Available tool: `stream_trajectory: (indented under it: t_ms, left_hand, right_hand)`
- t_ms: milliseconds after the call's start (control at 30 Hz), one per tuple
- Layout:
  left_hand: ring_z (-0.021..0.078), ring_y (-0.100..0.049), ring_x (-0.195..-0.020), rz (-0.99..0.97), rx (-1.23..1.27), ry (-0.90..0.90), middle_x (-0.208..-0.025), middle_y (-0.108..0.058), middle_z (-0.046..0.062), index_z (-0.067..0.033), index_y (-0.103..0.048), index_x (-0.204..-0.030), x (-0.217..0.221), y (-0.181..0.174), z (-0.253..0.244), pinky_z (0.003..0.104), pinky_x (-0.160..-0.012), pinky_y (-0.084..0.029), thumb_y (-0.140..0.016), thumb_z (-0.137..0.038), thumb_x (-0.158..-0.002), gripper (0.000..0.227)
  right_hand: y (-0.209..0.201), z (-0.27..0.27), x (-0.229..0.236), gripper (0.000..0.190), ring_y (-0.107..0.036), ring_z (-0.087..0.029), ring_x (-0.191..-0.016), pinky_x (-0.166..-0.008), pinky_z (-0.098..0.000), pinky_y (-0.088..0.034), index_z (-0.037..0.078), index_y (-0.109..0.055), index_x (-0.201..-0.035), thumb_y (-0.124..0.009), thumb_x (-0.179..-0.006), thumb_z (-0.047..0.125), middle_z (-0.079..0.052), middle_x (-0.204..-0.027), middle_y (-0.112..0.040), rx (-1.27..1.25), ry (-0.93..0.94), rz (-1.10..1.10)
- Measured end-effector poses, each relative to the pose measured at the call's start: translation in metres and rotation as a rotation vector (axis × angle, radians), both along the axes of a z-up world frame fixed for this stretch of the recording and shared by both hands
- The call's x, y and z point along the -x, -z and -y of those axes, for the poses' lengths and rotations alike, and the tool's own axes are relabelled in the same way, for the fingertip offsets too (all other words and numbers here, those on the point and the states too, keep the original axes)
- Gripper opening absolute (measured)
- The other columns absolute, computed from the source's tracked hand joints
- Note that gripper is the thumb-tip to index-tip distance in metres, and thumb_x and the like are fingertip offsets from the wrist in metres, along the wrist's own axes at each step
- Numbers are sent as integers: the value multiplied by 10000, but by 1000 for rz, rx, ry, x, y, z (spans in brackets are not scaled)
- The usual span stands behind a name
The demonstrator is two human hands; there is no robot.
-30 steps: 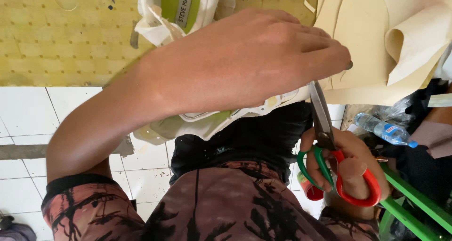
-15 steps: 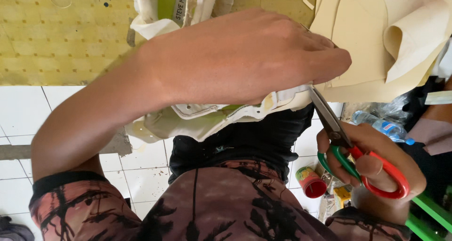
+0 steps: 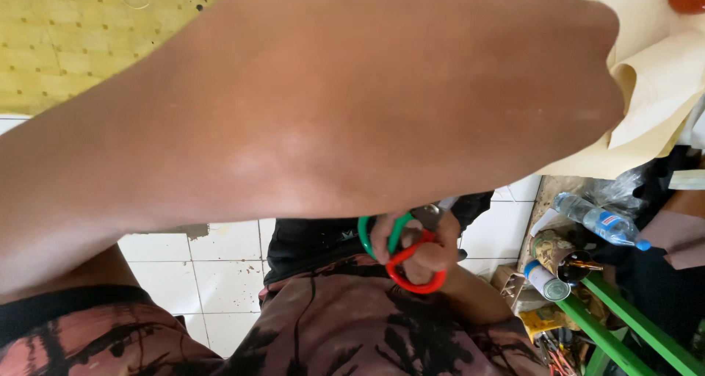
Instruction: The person uses scissors to trim excess material from the upper part of a white shoe. They hold the shoe with one hand and carefully cut along the edges with the other, occasionally rotating the shoe to access different sections.
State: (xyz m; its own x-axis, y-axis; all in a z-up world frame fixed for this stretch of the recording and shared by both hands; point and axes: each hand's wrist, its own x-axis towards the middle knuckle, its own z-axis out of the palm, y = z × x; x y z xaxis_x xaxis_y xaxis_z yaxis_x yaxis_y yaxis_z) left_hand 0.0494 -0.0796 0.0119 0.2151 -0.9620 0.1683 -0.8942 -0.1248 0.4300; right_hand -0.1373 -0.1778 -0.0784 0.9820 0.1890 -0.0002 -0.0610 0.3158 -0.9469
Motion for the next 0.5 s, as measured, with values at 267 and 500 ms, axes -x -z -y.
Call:
stream_trajectory:
  t_ms: [267, 500]
  left_hand:
    - [303, -668, -782, 223, -59, -146, -767, -685, 12, -222, -669, -849, 28, 17, -3, 429, -616, -489, -652, -47, -884, 179]
    - [411, -693, -1228, 31, 218, -301, -1359, -689, 233, -38, -578, -1287, 34, 21, -68, 529, -1023, -598, -740, -37, -1039, 296]
  right_hand:
    - [78, -29, 31, 610, -463, -180, -376, -372, -288, -374, 31, -477, -1019, -437, -1061, 639, -91, -534, -483, -150, 222, 73]
    - [83, -25, 47, 612, -398, -179, -404, -430, -314, -397, 97, -459, -1198, -500, -1040, 687, -149, -569, -520, -150, 242, -109]
